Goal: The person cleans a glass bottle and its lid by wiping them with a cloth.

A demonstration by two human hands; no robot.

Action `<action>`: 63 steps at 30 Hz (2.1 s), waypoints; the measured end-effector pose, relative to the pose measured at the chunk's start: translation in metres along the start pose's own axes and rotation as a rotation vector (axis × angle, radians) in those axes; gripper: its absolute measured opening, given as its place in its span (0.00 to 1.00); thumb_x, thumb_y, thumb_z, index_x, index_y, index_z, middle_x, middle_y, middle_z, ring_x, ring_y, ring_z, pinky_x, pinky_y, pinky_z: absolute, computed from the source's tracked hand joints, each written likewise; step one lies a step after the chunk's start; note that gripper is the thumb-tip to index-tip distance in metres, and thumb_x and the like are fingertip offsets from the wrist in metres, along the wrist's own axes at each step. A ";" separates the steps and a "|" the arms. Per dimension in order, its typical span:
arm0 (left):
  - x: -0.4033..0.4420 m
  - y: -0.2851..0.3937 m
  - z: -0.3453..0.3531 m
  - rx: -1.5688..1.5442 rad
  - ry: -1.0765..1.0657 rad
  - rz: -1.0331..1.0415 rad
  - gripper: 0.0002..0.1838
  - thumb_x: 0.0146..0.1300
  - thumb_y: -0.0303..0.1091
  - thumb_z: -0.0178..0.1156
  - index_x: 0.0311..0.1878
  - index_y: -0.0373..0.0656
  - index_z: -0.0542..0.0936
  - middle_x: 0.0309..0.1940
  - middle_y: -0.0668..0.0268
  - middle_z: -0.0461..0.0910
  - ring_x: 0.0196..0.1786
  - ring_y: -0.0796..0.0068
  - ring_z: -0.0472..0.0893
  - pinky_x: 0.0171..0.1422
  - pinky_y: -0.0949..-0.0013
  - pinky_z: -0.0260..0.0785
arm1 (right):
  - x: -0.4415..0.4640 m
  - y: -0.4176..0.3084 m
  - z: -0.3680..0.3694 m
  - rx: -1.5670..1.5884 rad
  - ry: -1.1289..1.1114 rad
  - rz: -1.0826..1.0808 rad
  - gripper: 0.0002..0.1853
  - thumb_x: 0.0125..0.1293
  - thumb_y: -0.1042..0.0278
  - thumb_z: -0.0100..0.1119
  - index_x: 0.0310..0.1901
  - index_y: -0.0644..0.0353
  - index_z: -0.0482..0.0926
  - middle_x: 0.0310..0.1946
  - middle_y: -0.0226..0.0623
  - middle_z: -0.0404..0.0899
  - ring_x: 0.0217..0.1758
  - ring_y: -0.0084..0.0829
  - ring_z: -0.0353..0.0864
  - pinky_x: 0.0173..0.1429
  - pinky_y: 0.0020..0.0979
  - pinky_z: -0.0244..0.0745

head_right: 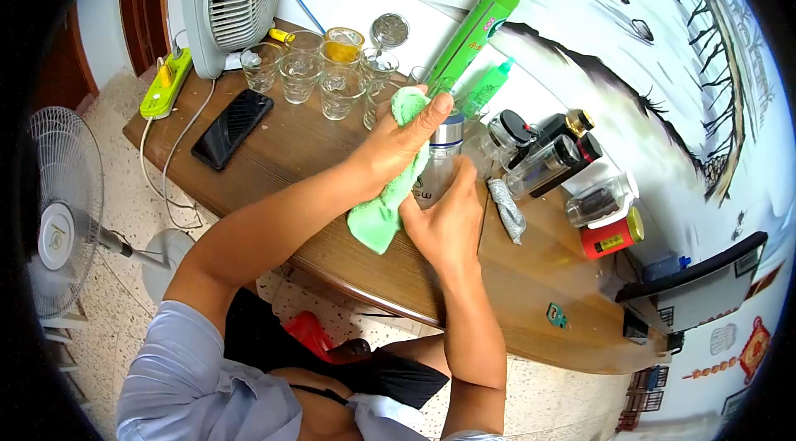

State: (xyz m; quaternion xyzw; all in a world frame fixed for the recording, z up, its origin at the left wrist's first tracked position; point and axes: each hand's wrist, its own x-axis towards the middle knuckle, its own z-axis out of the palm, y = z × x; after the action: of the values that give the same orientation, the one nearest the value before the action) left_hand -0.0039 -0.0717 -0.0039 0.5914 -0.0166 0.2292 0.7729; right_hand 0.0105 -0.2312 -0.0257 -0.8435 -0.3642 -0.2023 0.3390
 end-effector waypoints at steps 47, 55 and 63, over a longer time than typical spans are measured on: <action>0.035 -0.057 -0.022 0.595 0.541 0.362 0.36 0.79 0.73 0.53 0.57 0.43 0.80 0.51 0.61 0.79 0.62 0.56 0.76 0.71 0.47 0.65 | 0.005 -0.004 -0.008 1.018 -0.285 0.344 0.24 0.75 0.59 0.71 0.60 0.64 0.72 0.37 0.35 0.82 0.29 0.24 0.82 0.34 0.29 0.81; 0.024 -0.032 -0.030 0.646 0.392 0.346 0.35 0.79 0.72 0.54 0.50 0.42 0.82 0.34 0.59 0.84 0.40 0.52 0.85 0.48 0.50 0.75 | 0.003 -0.007 -0.004 1.068 -0.298 0.424 0.24 0.76 0.61 0.70 0.64 0.61 0.70 0.41 0.36 0.82 0.32 0.25 0.84 0.33 0.30 0.82; 0.020 -0.053 -0.020 -0.136 0.105 -0.413 0.42 0.79 0.77 0.44 0.55 0.44 0.86 0.37 0.61 0.88 0.38 0.66 0.88 0.44 0.59 0.85 | 0.005 -0.002 -0.006 1.190 -0.328 0.547 0.27 0.75 0.55 0.70 0.65 0.60 0.71 0.41 0.35 0.82 0.32 0.25 0.84 0.34 0.30 0.83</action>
State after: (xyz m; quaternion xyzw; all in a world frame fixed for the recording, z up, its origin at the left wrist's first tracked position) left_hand 0.0291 -0.0568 -0.0523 0.5160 0.1298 0.0950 0.8413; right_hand 0.0117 -0.2323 -0.0183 -0.5947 -0.2334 0.2566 0.7253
